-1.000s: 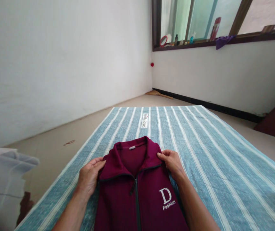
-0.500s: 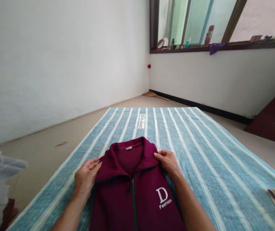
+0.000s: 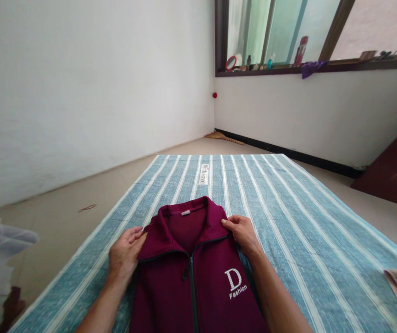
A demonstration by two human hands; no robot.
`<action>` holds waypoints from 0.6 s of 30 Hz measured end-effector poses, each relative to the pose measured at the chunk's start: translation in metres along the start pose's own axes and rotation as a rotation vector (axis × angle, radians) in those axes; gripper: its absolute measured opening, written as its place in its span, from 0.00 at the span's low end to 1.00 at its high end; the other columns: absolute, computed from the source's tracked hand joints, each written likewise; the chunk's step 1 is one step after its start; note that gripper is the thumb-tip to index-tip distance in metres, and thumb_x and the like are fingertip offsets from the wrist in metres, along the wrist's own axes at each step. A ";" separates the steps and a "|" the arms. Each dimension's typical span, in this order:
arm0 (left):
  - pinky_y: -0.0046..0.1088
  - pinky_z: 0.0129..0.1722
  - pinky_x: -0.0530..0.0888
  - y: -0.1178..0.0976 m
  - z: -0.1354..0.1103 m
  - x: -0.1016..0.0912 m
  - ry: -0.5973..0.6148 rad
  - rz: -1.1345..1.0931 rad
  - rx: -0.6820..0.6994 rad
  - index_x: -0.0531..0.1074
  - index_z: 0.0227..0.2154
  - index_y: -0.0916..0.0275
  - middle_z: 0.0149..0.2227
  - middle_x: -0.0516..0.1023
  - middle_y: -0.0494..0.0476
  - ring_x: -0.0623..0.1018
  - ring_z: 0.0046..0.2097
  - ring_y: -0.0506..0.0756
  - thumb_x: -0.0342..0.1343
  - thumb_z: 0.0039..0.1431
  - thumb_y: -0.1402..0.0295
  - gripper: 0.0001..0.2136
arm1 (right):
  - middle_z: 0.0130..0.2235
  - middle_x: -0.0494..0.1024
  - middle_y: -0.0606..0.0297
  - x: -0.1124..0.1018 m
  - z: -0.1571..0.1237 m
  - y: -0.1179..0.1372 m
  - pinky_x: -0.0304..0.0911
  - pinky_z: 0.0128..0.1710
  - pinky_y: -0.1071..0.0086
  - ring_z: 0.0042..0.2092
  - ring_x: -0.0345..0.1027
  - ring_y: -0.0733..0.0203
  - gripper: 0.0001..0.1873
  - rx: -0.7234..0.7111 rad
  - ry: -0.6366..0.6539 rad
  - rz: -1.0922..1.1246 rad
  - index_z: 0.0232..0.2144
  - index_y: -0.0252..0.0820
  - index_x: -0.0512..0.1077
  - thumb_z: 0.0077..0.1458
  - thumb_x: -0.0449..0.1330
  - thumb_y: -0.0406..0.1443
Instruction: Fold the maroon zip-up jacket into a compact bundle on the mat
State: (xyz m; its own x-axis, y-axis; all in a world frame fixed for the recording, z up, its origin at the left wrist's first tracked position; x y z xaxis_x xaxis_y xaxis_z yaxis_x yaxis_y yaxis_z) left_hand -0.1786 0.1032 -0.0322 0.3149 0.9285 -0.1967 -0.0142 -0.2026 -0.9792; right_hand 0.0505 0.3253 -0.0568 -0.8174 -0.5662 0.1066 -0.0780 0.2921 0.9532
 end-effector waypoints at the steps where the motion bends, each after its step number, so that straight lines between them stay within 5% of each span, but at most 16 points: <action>1: 0.29 0.32 0.75 0.001 0.001 0.000 -0.003 0.014 0.014 0.68 0.33 0.61 0.33 0.80 0.60 0.80 0.33 0.58 0.61 0.41 0.66 0.14 | 0.17 0.68 0.71 0.000 0.000 0.000 0.45 0.16 0.74 0.17 0.53 0.71 0.17 0.000 0.001 0.001 0.20 0.38 0.70 0.37 0.68 0.45; 18: 0.30 0.34 0.73 0.013 0.006 -0.001 -0.035 0.233 0.222 0.72 0.37 0.61 0.35 0.78 0.59 0.77 0.31 0.56 0.57 0.44 0.58 0.17 | 0.15 0.66 0.72 0.001 -0.003 0.005 0.45 0.16 0.74 0.17 0.52 0.71 0.19 -0.007 -0.013 0.004 0.19 0.39 0.67 0.35 0.68 0.46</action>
State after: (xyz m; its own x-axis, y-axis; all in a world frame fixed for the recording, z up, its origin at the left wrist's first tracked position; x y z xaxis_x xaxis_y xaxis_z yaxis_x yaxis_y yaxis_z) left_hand -0.1844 0.1018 -0.0455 0.2463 0.8761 -0.4146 -0.2895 -0.3417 -0.8941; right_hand 0.0511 0.3240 -0.0512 -0.8253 -0.5545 0.1069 -0.0703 0.2887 0.9548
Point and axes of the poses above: each hand's wrist, its own z-axis towards the middle knuckle, its own x-axis out of the palm, y = z × x, the point moved 3 cm from there along z, towards the middle knuckle
